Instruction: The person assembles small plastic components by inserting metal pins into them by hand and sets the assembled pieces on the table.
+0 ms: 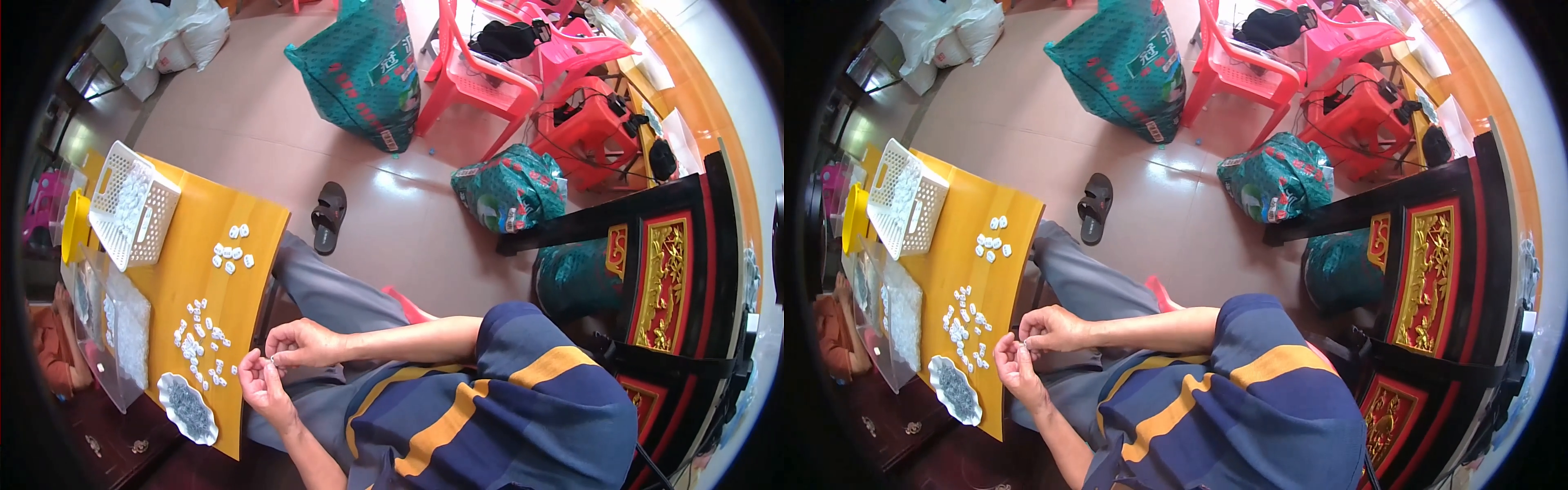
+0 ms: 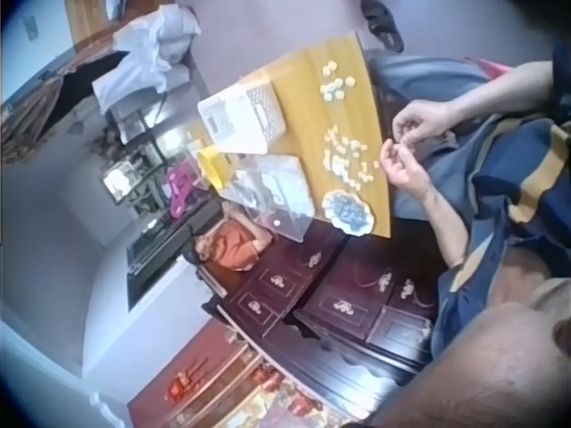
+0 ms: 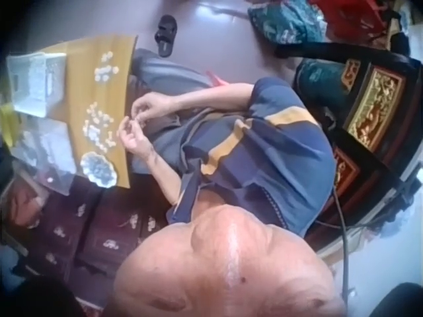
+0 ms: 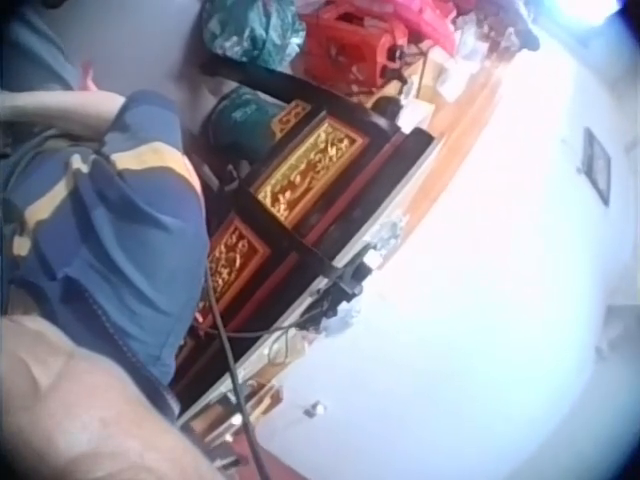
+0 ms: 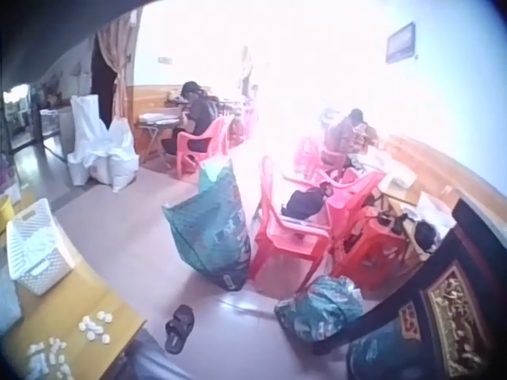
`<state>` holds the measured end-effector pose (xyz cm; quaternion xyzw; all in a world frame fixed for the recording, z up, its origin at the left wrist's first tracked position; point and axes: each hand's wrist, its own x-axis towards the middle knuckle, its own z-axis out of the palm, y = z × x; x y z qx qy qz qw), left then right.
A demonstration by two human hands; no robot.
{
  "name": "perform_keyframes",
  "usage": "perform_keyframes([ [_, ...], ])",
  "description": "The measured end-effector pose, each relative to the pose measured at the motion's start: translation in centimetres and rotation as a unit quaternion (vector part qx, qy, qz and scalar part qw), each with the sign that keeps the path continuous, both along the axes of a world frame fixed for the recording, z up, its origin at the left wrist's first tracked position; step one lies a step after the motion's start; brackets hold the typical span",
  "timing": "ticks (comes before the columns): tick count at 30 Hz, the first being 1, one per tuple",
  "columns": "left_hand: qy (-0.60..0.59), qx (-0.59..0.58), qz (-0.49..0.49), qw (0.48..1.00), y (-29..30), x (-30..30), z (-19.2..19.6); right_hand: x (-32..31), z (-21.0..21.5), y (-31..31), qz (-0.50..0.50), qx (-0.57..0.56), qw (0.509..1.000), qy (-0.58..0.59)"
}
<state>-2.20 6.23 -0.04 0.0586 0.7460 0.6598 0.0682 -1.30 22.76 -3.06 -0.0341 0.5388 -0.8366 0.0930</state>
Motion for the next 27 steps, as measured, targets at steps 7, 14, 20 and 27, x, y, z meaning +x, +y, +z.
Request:
perform_keyframes([
  [7,-0.007,-0.007,0.000,1.000,0.1,-0.6,-0.2,-0.4,0.3,0.4,-0.025,0.053,0.998,0.013],
  [14,0.000,-0.006,-0.013,1.000,1.0,-0.9,0.5,-0.5,0.8,1.1,-0.027,0.010,0.999,-0.016],
  [20,-0.003,0.009,-0.023,1.000,1.6,-1.6,0.4,-0.7,0.8,1.5,-0.035,0.009,0.999,-0.015],
  [27,-0.040,0.016,-0.039,0.998,-0.1,-2.2,1.1,-1.0,0.4,0.0,-0.055,0.049,0.997,-0.006],
])
